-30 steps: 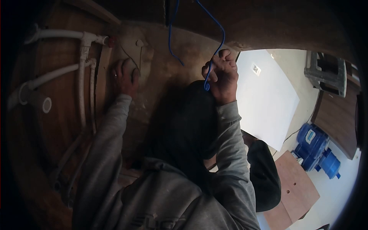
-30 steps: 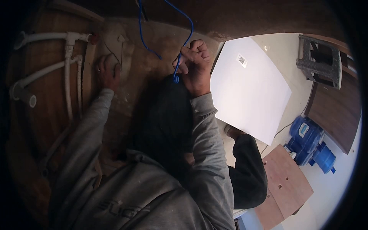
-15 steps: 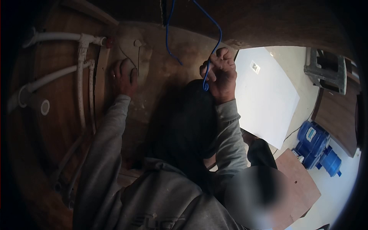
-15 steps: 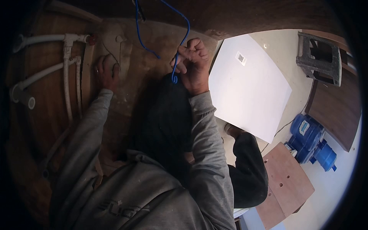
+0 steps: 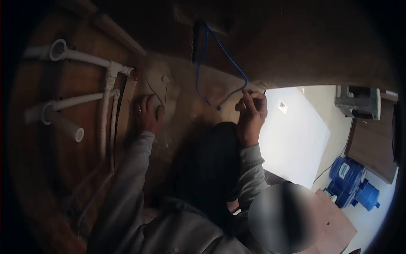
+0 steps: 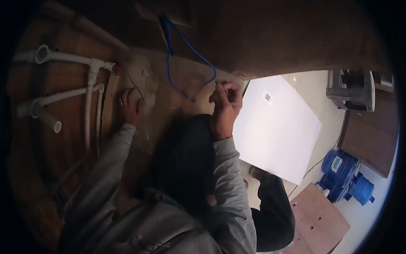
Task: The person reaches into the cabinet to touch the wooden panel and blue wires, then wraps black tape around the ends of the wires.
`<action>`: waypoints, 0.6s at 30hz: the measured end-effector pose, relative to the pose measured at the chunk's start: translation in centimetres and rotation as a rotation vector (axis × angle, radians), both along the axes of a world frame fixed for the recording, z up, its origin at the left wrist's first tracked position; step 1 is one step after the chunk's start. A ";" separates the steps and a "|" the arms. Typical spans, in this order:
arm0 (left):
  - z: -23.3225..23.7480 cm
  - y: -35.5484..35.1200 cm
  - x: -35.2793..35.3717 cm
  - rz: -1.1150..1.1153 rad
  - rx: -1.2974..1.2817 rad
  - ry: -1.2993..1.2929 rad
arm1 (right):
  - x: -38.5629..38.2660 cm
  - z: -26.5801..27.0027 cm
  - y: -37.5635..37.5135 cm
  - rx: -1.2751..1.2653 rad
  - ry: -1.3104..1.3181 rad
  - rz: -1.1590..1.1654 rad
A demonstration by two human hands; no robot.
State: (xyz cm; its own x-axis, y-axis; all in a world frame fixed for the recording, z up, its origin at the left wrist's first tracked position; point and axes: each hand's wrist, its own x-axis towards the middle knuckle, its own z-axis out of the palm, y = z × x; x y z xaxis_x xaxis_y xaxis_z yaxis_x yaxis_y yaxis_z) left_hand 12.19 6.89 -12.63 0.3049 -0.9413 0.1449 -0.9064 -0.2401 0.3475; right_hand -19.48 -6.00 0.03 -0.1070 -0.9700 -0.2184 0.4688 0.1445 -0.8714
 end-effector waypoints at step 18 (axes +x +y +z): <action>-6.3 0.6 4.2 -0.117 -0.080 -0.162 | -8.5 3.1 4.5 -0.273 1.026 0.698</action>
State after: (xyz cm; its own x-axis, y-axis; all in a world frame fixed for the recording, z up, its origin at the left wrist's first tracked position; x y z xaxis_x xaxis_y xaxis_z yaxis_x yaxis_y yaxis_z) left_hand 16.40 7.52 -18.91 0.1608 -0.9524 0.2591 -0.9721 -0.1073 0.2086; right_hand -28.00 -1.49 3.09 0.4425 -0.8882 -0.1235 -0.5395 -0.1537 -0.8278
